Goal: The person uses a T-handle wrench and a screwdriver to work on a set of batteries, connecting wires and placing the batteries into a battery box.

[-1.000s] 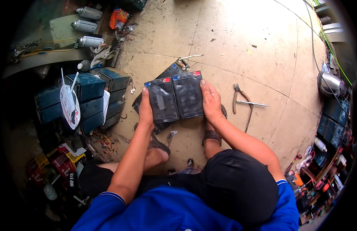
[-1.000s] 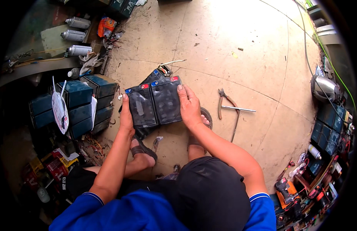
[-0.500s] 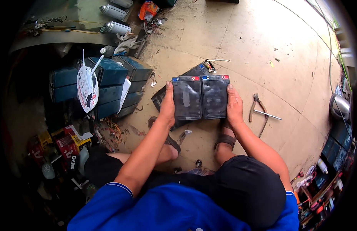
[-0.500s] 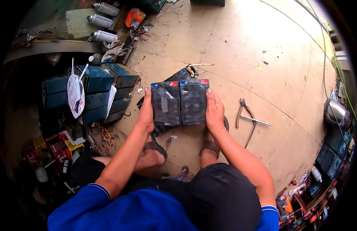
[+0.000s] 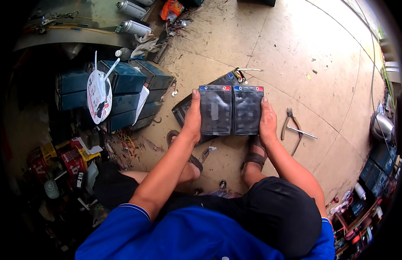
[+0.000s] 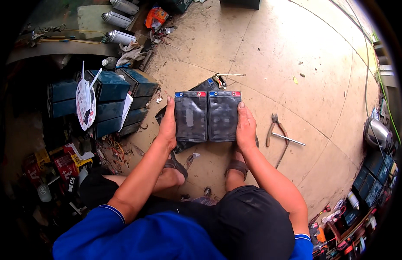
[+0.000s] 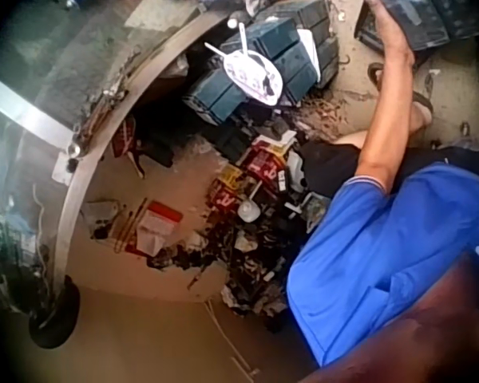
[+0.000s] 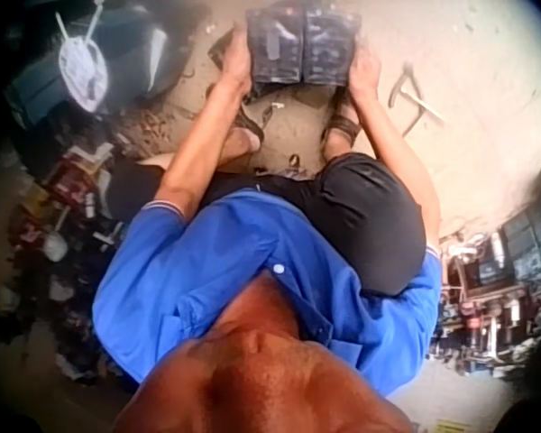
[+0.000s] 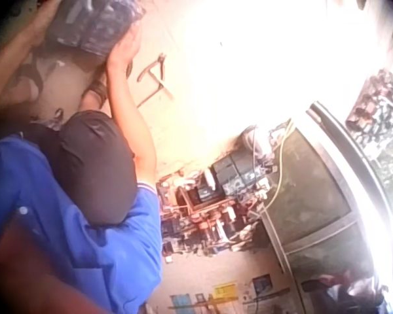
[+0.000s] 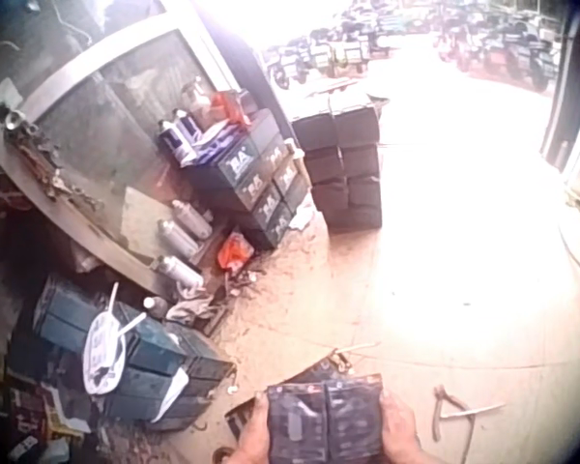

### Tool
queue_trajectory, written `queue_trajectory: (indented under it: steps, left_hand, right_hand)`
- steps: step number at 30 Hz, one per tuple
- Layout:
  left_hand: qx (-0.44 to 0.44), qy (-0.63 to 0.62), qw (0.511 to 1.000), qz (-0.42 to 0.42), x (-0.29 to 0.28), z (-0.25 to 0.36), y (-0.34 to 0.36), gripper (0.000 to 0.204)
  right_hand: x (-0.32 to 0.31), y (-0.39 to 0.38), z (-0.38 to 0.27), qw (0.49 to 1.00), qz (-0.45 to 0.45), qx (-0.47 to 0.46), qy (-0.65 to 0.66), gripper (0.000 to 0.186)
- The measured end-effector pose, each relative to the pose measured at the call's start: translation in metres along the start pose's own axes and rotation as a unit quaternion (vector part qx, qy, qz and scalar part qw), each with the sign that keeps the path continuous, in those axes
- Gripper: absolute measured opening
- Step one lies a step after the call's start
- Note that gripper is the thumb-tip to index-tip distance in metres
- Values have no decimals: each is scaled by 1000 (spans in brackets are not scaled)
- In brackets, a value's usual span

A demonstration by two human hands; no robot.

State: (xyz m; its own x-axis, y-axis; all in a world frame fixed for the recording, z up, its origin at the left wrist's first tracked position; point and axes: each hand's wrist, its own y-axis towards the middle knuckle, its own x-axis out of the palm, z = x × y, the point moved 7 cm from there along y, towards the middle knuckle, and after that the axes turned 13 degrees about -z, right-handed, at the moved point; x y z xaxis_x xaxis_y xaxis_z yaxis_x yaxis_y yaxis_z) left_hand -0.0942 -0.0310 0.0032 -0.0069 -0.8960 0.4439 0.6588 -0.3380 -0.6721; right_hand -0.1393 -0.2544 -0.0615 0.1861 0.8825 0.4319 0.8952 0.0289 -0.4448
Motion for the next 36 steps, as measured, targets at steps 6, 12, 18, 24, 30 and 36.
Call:
queue_trajectory:
  steps: [6, 12, 18, 24, 30, 36]
  left_hand:
    - [-5, 27, 1000, 14, -4, 1, -1, 81]
    - [-16, 7, 1000, 10, 5, 3, -4, 79]
    - [-4, 21, 1000, 4, -2, 3, -2, 78]
    - [0, 21, 1000, 0, -11, 2, -2, 79]
    - [-20, 18, 999, 42, -33, -5, 1, 79]
    - [-14, -30, 998, 48, -32, -9, 3, 78]
  right_hand:
    - [2, -2, -6, 999, 6, -14, -46, 59]
    - [5, -2, -9, 999, -4, -21, -28, 59]
    - [4, 0, -3, 999, 4, -22, -25, 55]
    - [8, -1, -4, 999, 0, -27, -41, 53]
    - [16, -9, -6, 976, 87, -44, -196, 67]
    - [19, 9, -24, 977, 59, -32, -202, 70]
